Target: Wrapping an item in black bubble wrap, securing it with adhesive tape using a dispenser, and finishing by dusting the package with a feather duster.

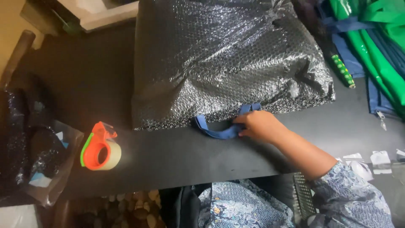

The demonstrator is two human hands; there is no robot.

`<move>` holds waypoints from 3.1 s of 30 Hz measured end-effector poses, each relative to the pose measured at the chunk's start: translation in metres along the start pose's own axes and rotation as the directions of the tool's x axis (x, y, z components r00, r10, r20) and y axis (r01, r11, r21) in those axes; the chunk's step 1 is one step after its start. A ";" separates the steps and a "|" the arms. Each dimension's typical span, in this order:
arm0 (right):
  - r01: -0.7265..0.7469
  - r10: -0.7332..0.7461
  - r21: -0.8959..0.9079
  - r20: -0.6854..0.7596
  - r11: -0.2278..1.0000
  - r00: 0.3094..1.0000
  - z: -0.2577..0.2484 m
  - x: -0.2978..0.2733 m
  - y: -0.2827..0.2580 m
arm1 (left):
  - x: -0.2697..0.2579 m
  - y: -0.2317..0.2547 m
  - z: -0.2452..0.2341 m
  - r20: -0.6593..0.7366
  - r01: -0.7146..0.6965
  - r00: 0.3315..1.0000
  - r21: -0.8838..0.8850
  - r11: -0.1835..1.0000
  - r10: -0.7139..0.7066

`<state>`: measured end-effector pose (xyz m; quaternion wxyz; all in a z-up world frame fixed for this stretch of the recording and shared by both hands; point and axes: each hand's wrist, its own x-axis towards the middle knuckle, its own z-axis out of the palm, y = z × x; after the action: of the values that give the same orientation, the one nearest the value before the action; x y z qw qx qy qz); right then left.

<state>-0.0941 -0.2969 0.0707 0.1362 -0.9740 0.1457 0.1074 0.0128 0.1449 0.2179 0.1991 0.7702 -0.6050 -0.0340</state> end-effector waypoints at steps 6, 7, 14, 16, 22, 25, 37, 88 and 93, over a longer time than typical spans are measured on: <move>-0.002 0.003 -0.087 0.012 0.996 1.000 0.011 0.011 0.010 | 0.163 -0.078 0.044 -0.383 -0.320 0.867 0.059 0.946 0.317; 0.016 -0.015 -0.057 0.016 0.998 1.000 0.002 0.006 0.007 | 0.187 -0.083 0.062 -0.440 -0.363 0.823 0.079 0.929 0.359; 0.080 -0.073 0.120 -0.060 0.990 0.995 -0.057 -0.023 0.004 | 0.272 -0.146 0.186 -0.079 -0.349 0.890 0.517 0.782 0.450; 0.127 -0.109 0.327 -0.073 0.936 0.991 -0.072 -0.029 0.004 | 0.274 -0.164 0.206 -0.062 -0.359 0.898 0.471 0.806 0.436; 0.288 -0.243 0.661 -0.162 0.692 0.956 -0.080 -0.011 0.018 | 0.292 -0.117 0.100 0.083 0.005 0.997 -0.091 0.996 0.002; 0.328 -0.201 0.696 -0.260 0.639 0.944 -0.089 0.010 0.004 | 0.303 -0.097 0.050 0.241 0.155 0.966 -0.273 0.949 -0.089; -0.424 0.467 0.215 -0.559 0.880 0.685 -0.100 0.157 0.079 | 0.305 -0.121 0.053 -0.358 -0.158 0.933 -0.444 0.882 -0.013; -0.016 -0.204 -0.317 -0.645 0.948 0.736 -0.018 0.024 0.043 | 0.318 -0.135 0.255 -0.144 -0.154 0.959 0.462 0.873 0.245; 0.190 -0.318 -0.291 -0.497 0.938 0.807 -0.012 0.062 0.034 | 0.315 -0.131 0.253 -0.191 -0.142 0.951 0.435 0.889 0.245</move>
<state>-0.0451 -0.3474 0.0584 -0.0090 -0.9844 0.0324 -0.1728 0.1423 -0.1958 -0.0008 0.1048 0.7285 -0.6438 0.2092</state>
